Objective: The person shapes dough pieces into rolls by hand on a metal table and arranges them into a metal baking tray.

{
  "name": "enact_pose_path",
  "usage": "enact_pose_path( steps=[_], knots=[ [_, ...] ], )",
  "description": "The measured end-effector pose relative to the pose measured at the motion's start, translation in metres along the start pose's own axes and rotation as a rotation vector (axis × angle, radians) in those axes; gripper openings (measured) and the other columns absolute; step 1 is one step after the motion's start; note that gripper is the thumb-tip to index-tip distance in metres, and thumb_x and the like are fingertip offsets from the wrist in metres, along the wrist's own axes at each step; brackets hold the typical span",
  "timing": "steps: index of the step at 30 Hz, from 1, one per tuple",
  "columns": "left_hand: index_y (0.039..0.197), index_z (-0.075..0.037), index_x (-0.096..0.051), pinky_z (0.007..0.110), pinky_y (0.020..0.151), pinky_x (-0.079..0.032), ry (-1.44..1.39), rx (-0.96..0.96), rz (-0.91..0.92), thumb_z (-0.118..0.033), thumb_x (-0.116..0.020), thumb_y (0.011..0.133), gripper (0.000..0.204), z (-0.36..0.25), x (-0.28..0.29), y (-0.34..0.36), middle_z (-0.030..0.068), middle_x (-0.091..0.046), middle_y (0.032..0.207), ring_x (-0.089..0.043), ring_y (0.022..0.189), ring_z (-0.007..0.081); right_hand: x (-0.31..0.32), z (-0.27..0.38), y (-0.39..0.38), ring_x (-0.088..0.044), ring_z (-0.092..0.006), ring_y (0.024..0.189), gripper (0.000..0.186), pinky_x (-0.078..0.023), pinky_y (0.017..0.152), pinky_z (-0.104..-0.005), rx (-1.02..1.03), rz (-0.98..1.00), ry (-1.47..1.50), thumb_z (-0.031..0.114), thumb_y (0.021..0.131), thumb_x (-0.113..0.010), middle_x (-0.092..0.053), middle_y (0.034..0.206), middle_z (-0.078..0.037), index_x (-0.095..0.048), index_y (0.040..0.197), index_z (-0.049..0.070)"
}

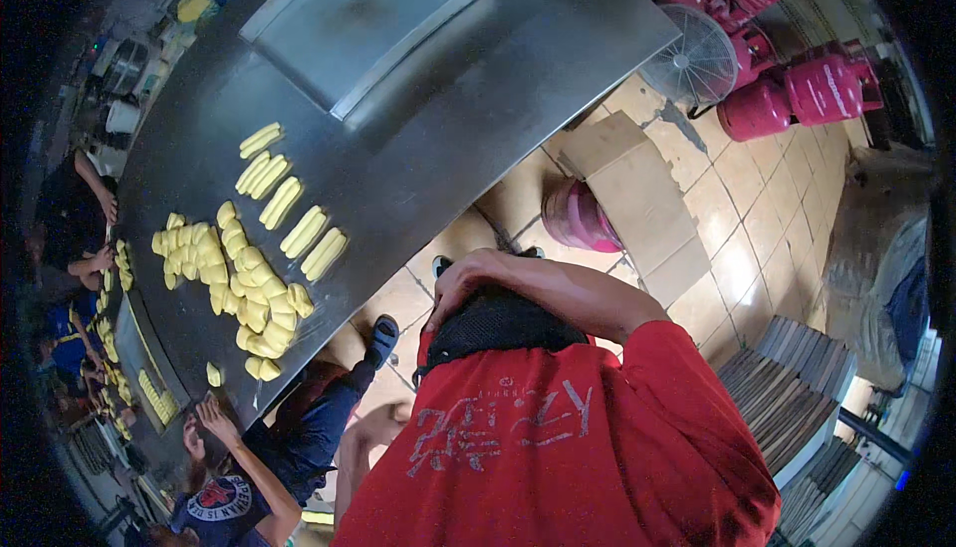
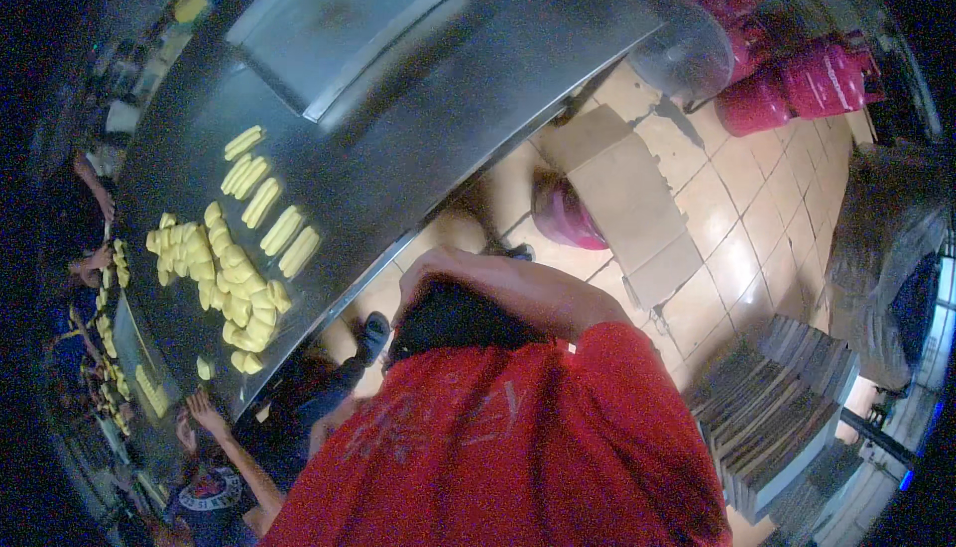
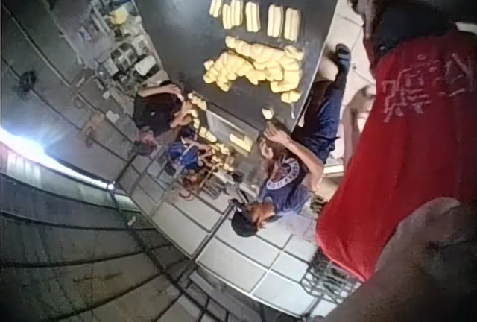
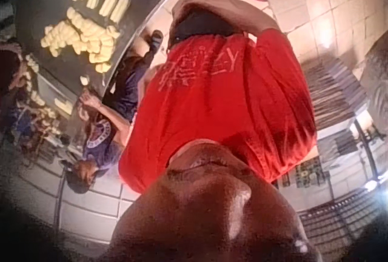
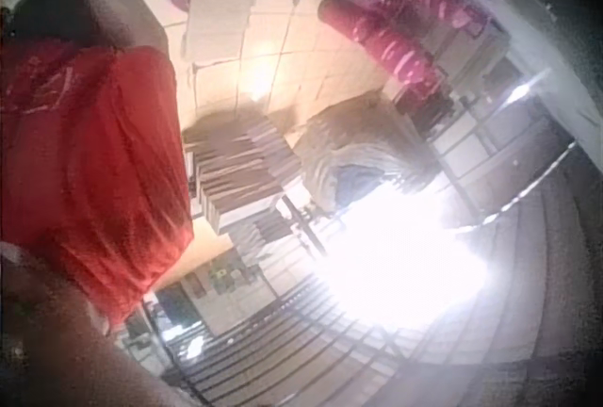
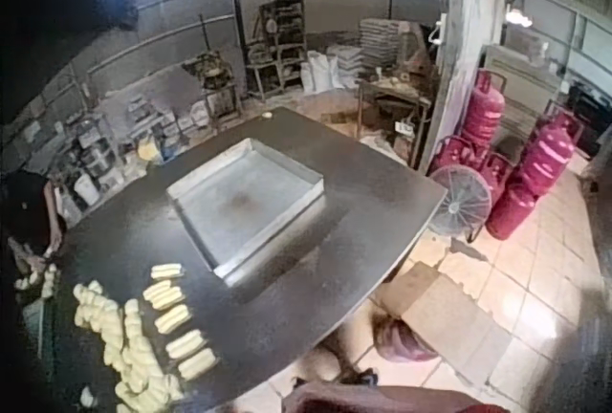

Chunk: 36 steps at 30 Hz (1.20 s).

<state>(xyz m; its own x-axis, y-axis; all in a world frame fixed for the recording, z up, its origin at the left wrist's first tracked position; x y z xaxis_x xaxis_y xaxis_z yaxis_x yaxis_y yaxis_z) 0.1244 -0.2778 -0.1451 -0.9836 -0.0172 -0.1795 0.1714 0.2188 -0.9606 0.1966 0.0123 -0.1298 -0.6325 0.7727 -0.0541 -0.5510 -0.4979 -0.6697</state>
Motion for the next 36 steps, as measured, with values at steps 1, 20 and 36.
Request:
enact_pose_path(
  steps=[1,20,36],
  knots=[
    [0.147,-0.004,-0.027,0.032,0.097,-0.044,0.016,0.003,-0.032,-0.033,-0.056,0.093,0.068,0.007,-0.002,-0.001,0.0098,-0.05,0.132,-0.055,0.11,0.02,-0.004,0.001,0.003,-0.062,-0.0305,0.101,0.079,-0.046,0.087,-0.0424,0.002,0.017,-0.019,0.07,0.082,-0.054,-0.067,0.111,-0.017,-0.065,0.115,-0.002],
    [0.12,0.001,-0.058,0.031,0.089,-0.047,0.925,0.044,-0.356,-0.019,-0.047,0.096,0.033,-0.023,0.042,0.046,0.013,-0.065,0.115,-0.062,0.101,0.0248,-0.017,-0.033,-0.025,-0.061,-0.03,0.079,0.043,-0.046,0.071,-0.0429,0.244,-0.153,-0.097,0.037,0.085,-0.054,-0.068,0.087,-0.019,-0.069,0.097,-0.001],
    [0.09,-0.008,-0.063,0.046,0.069,-0.05,1.157,-0.977,0.065,-0.028,-0.054,0.087,0.022,-0.279,-0.124,-0.044,0.0178,-0.065,0.084,-0.063,0.083,0.0378,-0.104,-0.113,-0.184,-0.058,-0.0199,0.073,0.037,-0.046,0.072,-0.0356,0.008,-0.71,0.299,0.038,0.094,-0.052,-0.064,0.078,-0.013,-0.064,0.093,0.003]
  ],
)
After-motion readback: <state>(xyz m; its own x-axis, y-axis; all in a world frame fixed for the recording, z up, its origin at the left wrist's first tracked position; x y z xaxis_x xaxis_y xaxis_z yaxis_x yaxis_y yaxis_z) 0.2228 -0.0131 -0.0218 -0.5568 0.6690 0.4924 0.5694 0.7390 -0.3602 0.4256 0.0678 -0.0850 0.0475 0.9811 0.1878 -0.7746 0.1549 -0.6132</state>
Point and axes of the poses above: each hand's wrist, its own y-axis towards the middle knuckle, its own x-axis out of the back of the hand, z = x × y, the point moved 8 cm from there along y, towards the middle knuckle
